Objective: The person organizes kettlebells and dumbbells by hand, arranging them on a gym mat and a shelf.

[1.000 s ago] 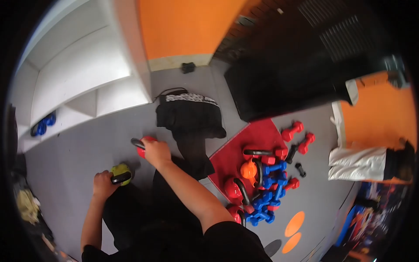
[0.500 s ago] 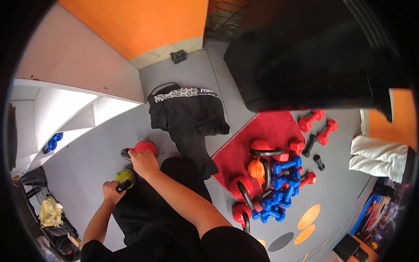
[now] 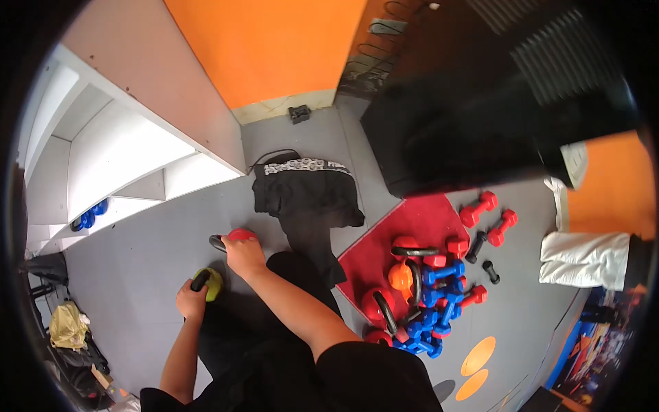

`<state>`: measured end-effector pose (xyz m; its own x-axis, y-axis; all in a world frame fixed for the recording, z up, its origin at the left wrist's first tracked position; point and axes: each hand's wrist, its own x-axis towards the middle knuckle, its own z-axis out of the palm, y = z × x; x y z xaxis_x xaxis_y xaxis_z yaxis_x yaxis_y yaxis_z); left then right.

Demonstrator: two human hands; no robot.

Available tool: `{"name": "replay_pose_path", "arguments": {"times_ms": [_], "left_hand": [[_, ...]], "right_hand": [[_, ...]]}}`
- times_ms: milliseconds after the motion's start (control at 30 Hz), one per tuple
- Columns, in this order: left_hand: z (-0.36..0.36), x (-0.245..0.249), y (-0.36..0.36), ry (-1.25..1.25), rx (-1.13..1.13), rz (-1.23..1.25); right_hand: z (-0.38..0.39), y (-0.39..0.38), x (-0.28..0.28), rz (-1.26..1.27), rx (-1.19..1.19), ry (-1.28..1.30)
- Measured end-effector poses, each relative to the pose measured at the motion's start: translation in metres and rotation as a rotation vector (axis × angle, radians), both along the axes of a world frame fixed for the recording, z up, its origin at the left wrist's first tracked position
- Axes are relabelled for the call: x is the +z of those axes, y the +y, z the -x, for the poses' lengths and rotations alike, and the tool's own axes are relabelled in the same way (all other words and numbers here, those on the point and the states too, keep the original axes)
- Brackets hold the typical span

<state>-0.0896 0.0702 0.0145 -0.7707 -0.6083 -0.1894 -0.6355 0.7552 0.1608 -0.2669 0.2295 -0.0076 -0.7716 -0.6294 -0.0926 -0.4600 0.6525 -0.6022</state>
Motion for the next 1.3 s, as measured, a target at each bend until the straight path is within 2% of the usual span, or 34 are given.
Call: {"name": "replay_pose_path", "arguments": {"times_ms": [67,133,200,267,300,367,533,600,667,733,800,833,1000,1067,1133,1200,1267,1300], "left_hand": [[0.004,0.003,0.012,-0.005,0.239,0.08],[0.001,0.004,0.011,0.006,0.189,0.054],[-0.008,0.002,0.01,0.002,0.195,0.038],[-0.015,-0.003,0.002,0.029,0.138,0.029],[-0.023,-0.007,-0.004,0.076,0.076,-0.039],[-0.036,-0.016,-0.018,0.103,-0.004,-0.198],[-0.055,-0.015,-0.005,0.194,-0.033,-0.294],[-0.067,-0.019,0.001,0.18,-0.035,-0.288],[-0.079,-0.027,0.013,0.275,-0.195,-0.17],[-0.082,-0.015,0.03,0.222,-0.213,-0.117],[-0.09,-0.008,0.039,0.021,-0.432,-0.077],[-0.096,-0.013,0.041,0.059,-0.506,-0.053],[-0.108,-0.008,0.054,-0.143,-0.626,0.106],[-0.109,-0.006,0.059,-0.191,-0.679,0.114],[-0.112,-0.008,0.063,-0.231,-0.654,0.136],[-0.116,-0.014,0.064,-0.17,-0.662,0.189],[-0.118,-0.015,0.065,-0.118,-0.657,0.159],[-0.124,-0.014,0.063,-0.122,-0.672,0.165]], "right_hand": [[-0.004,0.003,0.0,0.02,-0.043,0.004],[-0.004,0.007,0.005,0.116,-0.066,0.016],[-0.014,0.019,0.015,0.071,-0.061,-0.031],[-0.024,0.026,0.013,0.138,-0.098,-0.093],[-0.032,0.033,0.013,0.14,-0.114,-0.076],[-0.052,0.046,0.011,0.192,-0.114,-0.204],[-0.087,0.042,0.004,0.097,-0.003,-0.168],[-0.11,0.043,0.001,0.062,0.043,-0.064],[-0.119,0.046,0.001,0.032,0.054,-0.146],[-0.116,0.043,-0.007,0.006,0.045,-0.163],[-0.117,0.041,-0.014,0.0,0.043,-0.181],[-0.118,0.04,-0.015,0.016,0.022,-0.199],[-0.104,0.044,-0.012,0.083,-0.03,-0.174],[-0.097,0.042,-0.011,0.226,-0.216,-0.349],[-0.085,0.043,-0.01,0.318,-0.292,-0.417],[-0.064,0.038,-0.017,0.616,-0.486,-0.589],[-0.023,0.037,-0.046,0.8,-0.778,-1.098],[-0.019,0.051,-0.04,1.031,-0.842,-1.309]]}}
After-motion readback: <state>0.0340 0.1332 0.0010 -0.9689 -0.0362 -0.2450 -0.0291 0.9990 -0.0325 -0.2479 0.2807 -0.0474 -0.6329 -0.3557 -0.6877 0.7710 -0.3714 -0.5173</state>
